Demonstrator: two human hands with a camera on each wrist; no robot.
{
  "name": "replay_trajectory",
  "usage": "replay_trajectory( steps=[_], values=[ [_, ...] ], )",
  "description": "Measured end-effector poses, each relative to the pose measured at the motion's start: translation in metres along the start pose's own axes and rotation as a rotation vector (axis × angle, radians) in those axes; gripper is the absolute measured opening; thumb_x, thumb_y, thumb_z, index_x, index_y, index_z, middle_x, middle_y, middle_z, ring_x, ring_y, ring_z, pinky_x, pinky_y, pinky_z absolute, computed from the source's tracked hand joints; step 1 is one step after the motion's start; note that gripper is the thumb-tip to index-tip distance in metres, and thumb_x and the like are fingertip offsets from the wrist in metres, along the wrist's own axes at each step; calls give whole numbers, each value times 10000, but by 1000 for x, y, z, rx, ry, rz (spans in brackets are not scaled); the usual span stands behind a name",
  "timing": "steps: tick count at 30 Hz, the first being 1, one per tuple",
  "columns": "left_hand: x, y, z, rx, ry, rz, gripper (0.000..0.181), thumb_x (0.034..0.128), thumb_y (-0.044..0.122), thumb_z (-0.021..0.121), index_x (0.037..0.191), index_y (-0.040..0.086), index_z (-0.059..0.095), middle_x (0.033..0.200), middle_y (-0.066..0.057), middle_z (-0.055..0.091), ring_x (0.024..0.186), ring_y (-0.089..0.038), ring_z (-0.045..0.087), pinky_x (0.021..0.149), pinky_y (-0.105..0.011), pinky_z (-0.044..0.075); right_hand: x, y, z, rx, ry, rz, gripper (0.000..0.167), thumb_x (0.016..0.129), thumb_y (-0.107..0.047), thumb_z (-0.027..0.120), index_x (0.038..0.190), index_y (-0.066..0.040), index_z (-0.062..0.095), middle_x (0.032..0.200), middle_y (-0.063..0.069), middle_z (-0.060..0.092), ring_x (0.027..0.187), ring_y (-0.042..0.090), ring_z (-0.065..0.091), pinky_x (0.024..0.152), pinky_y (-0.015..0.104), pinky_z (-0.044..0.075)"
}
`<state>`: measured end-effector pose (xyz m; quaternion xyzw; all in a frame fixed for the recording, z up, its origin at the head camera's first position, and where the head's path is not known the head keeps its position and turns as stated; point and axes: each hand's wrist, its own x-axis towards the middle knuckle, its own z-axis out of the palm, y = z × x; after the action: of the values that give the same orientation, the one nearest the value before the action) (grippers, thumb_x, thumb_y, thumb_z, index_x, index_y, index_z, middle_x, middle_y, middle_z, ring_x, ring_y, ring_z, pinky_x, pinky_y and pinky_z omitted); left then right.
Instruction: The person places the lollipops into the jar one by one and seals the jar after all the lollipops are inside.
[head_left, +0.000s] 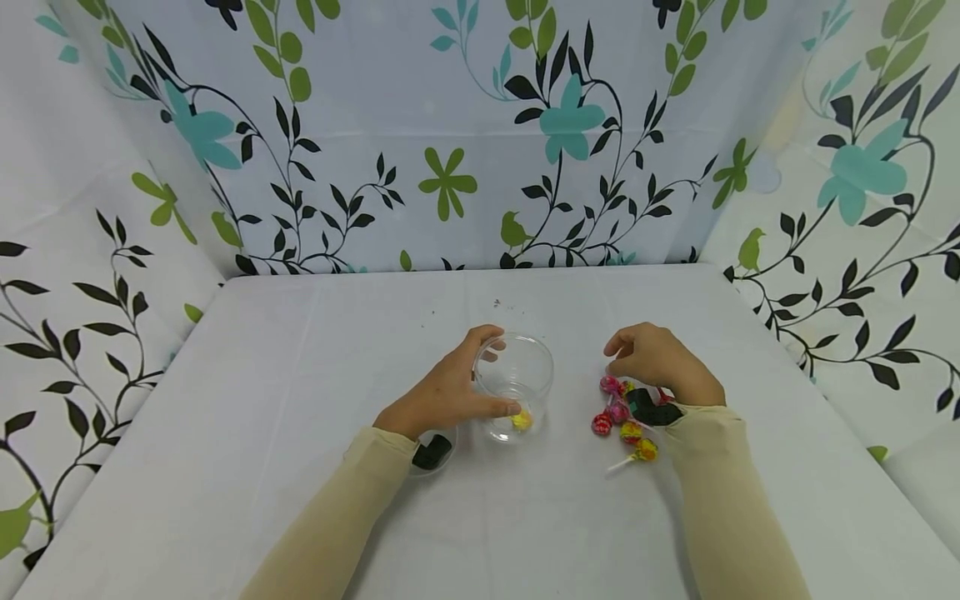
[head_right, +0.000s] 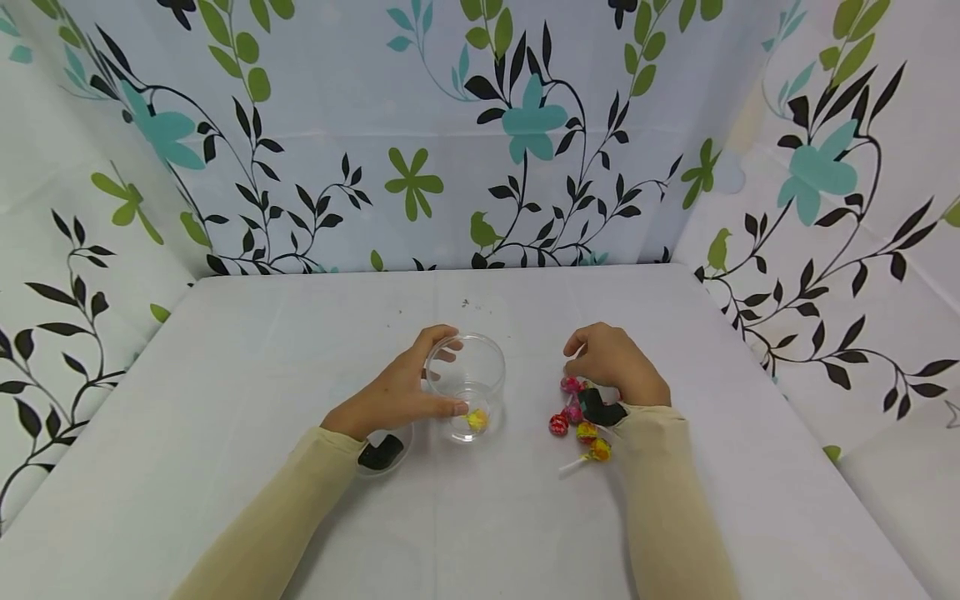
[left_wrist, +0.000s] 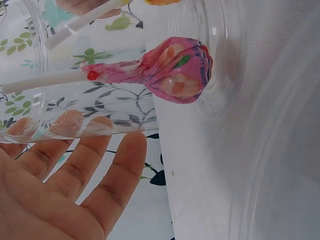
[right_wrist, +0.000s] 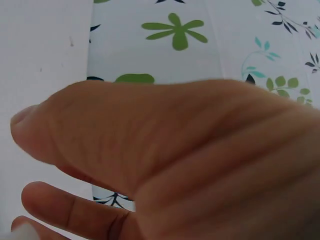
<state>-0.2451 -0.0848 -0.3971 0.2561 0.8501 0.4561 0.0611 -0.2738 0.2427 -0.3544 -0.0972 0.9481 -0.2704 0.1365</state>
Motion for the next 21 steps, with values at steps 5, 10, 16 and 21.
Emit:
replay_trajectory(
  steps=[5, 10, 16, 21],
  values=[
    [0, -1, 0, 2, -1, 3, 996, 784, 462, 916, 1557, 326, 302, 1507, 76, 493, 1389, -185, 496, 1040, -470, 484, 3, 3, 5, 18, -41, 50, 323, 907, -190, 772, 1175, -16, 726, 1161, 169, 701, 957, 293, 634, 804, 426, 553],
    [0, -1, 0, 6, -2, 0, 1000, 783, 458, 919, 1557, 322, 301, 1511, 74, 492, 1393, -185, 492, 1041, -467, 484, 8, 6, 11, -7, -61, 80, 278, 899, -224, 802, 1112, -57, 741, 1116, 131, 688, 974, 288, 599, 778, 411, 532],
    [0, -3, 1, 3, 3, 3, 994, 784, 477, 910, 1558, 333, 302, 1510, 88, 492, 1394, -190, 495, 1036, -465, 482, 12, 8, 16, -77, -55, 81, 189, 885, -248, 819, 983, -99, 757, 1058, 124, 681, 962, 299, 579, 750, 403, 496],
    [0, -2, 1, 7, 5, 3, 992, 785, 484, 908, 1556, 333, 302, 1508, 91, 495, 1389, -192, 499, 1034, -459, 481, 13, 7, 19, -82, -53, 72, 155, 854, -209, 827, 950, -105, 764, 1093, 139, 688, 992, 307, 582, 792, 424, 507]
  ],
)
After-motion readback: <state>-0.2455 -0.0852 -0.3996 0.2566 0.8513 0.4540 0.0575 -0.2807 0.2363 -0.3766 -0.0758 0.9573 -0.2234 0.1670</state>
